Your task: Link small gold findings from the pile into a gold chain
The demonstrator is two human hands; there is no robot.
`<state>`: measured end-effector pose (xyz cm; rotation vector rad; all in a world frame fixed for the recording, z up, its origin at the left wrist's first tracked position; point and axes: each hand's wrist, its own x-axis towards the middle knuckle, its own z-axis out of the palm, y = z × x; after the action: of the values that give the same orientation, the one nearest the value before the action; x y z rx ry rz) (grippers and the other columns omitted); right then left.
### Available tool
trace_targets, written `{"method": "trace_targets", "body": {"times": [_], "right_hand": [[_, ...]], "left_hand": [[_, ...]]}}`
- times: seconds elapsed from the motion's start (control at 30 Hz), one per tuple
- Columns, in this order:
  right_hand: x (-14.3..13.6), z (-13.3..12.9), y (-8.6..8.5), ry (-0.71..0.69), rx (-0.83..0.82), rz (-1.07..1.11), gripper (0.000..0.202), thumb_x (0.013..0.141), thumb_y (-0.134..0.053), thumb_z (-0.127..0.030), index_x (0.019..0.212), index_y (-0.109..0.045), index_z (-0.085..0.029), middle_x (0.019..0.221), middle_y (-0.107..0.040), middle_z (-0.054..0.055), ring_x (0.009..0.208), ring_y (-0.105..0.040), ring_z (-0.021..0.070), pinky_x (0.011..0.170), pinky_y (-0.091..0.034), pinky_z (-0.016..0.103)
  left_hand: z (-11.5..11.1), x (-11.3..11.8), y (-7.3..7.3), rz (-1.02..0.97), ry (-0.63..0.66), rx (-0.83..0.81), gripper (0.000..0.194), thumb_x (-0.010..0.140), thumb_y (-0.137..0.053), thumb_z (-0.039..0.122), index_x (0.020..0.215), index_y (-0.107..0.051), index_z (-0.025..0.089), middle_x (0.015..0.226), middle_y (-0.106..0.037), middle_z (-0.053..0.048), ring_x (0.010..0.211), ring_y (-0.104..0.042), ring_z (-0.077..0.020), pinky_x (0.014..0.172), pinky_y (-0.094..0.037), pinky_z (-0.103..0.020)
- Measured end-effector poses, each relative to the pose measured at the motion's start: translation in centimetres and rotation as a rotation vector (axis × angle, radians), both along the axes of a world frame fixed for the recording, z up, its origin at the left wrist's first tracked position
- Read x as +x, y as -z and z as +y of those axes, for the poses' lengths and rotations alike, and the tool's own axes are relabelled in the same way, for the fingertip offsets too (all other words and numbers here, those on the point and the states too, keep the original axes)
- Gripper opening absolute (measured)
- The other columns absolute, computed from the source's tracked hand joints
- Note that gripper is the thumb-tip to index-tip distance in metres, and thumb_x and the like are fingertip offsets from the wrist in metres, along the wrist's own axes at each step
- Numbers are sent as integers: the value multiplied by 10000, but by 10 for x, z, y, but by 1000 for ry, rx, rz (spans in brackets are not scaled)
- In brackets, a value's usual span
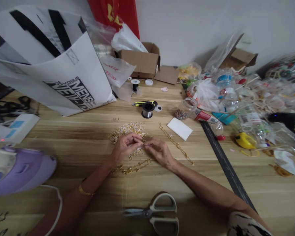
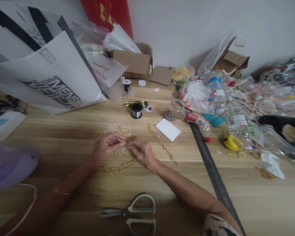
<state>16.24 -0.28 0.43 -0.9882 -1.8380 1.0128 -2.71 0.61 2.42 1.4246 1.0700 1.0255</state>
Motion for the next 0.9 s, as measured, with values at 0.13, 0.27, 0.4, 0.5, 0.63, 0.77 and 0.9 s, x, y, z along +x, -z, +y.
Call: {"method": "trace_targets", "body": {"times": [0.13, 0.27, 0.4, 0.5, 0.63, 0.77, 0.9], "right_hand": [[0, 0, -3, 47, -48, -8, 219, 828, -652, -336, 967, -665, -167, 833, -641, 45, 751, -590, 159, 671, -467, 267], [1, 0, -6, 76, -36, -57, 174, 859, -609, -311, 924, -670, -162, 812, -655, 46, 749, -599, 162, 691, -465, 274], [2, 1, -7, 72, 10, -93, 156, 884, -566, -281, 878, -668, -162, 796, -661, 49, 748, -599, 165, 708, -457, 280], [3, 1, -5, 58, 4, -92, 153, 887, -560, -280, 864, -662, -169, 793, -654, 46, 750, -594, 167, 707, -455, 279], [2, 2, -4, 50, -5, -54, 149, 893, -554, -284, 863, -647, -172, 810, -627, 42, 764, -577, 166, 716, -451, 282], [-1, 1, -10, 85, 0, 60, 160, 880, -581, -318, 826, -649, -184, 878, -592, 48, 883, -556, 182, 802, -441, 307], [-4, -1, -14, 93, -54, 189, 164, 863, -609, -342, 808, -662, -198, 925, -578, 50, 981, -532, 197, 890, -419, 343]], "left_hand": [[1, 0, 1, 7, -36, 7, 179, 702, -710, 231, 843, -654, 136, 734, -693, -32, 712, -662, -149, 705, -537, -253], [3, 0, 3, 24, -60, 29, 156, 696, -708, 219, 820, -659, 138, 727, -686, -28, 706, -654, -143, 713, -537, -253], [4, -1, 6, 31, -61, 42, 148, 697, -703, 215, 819, -664, 141, 728, -689, -29, 704, -653, -142, 714, -540, -256], [3, -1, 6, 34, -66, 43, 143, 697, -705, 219, 811, -666, 143, 727, -691, -32, 701, -654, -146, 711, -542, -262], [2, 1, 4, 6, -72, 14, 142, 700, -706, 223, 809, -664, 142, 771, -705, -45, 747, -663, -161, 754, -537, -278], [1, 2, 2, -52, -62, -31, 204, 738, -674, 232, 920, -673, 141, 941, -720, -77, 852, -660, -177, 775, -520, -283], [-1, 6, 4, -125, 52, -159, 280, 743, -672, 242, 999, -670, 129, 954, -721, -82, 790, -654, -168, 694, -507, -267]]}}
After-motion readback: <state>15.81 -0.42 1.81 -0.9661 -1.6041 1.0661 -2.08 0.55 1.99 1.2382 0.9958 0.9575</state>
